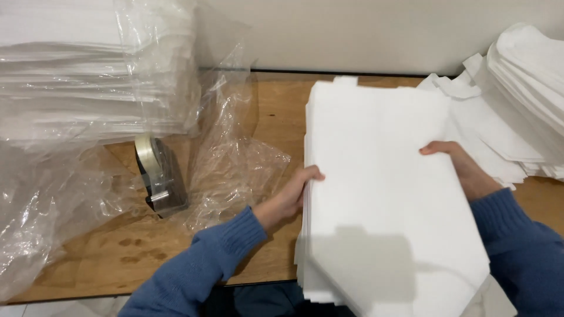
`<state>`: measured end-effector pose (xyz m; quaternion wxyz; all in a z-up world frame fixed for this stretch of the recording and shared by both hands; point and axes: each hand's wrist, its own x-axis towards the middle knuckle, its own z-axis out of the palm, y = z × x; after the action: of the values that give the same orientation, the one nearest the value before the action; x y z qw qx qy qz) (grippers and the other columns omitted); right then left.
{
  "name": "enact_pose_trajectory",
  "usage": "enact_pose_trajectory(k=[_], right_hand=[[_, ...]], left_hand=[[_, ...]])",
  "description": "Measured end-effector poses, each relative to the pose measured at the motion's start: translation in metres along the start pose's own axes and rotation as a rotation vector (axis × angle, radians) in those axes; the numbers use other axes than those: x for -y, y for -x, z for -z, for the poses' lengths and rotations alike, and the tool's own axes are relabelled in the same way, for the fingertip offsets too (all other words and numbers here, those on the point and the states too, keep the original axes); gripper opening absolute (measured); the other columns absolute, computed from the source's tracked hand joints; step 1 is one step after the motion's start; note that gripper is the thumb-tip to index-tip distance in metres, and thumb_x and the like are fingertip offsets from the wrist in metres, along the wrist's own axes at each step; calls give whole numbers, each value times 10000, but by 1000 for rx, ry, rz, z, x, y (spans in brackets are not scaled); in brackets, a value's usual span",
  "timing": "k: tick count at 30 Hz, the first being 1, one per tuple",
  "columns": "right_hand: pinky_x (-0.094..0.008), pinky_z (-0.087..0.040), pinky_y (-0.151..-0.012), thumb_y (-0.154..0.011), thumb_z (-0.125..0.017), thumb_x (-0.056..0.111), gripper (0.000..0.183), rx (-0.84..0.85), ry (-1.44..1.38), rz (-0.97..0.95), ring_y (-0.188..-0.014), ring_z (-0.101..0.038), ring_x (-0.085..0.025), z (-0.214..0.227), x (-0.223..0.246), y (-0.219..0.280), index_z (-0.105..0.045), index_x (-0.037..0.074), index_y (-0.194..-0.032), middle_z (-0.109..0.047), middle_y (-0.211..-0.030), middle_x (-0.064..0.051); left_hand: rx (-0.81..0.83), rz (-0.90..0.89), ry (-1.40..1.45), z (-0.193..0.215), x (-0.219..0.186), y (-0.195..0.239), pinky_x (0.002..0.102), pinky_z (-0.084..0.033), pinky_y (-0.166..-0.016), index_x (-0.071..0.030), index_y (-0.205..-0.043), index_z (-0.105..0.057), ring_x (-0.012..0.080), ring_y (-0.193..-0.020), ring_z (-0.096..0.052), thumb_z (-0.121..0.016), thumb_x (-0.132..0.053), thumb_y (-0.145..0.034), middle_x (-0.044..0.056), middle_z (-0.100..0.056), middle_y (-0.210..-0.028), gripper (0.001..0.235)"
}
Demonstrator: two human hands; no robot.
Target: Packaging a stack of white non-woven bags into a clear plastic bag and sealing it with tape.
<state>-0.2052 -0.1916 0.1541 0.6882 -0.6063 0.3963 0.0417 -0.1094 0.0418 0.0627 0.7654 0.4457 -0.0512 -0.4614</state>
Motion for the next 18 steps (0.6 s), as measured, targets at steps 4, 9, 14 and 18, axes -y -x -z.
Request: enact_pose_trajectory(k=[4, 9, 14, 18], right_hand=[[-392, -389, -740, -654, -432, 118, 469, -17, 22, -81, -855, -499, -295, -38, 5, 26, -468, 0, -1106, -541, -1025, -132], [-310, -390, -434, -673, -534, 222, 219, 41, 34, -65, -491, -494, -249, 38, -15, -74, -523, 17, -750, -524, -614, -116], [-380, -406, -538, -655, -570, 232, 277, -12, 14, -68, -550, -512, -286, 69, -34, -91, -537, -8, -788, -523, -645, -153], [-469, -425, -672, -632, -616, 245, 357, -74, 1, -73, -627, -534, -334, 78, -55, -92, -556, -40, -838, -522, -686, -201]], left_hand=[[-126, 122, -76, 1, 4, 37, 206, -319, -345, -73, -830, -489, 132, -527, -493, -456, -239, -567, 8, -521, -665, 313], [-53, 129, 23, -22, -33, 72, 332, -465, -457, -100, -1031, -489, 173, -678, -544, -454, -251, -650, 37, -562, -821, 411], [107, 181, -75, -44, -61, 102, 346, -486, -702, -5, -1058, -391, 171, -781, -517, -501, -422, -688, 87, -447, -863, 569], [97, 189, -83, -13, -17, 74, 369, -476, -691, 3, -1034, -380, 190, -769, -519, -529, -390, -690, 103, -457, -858, 543]])
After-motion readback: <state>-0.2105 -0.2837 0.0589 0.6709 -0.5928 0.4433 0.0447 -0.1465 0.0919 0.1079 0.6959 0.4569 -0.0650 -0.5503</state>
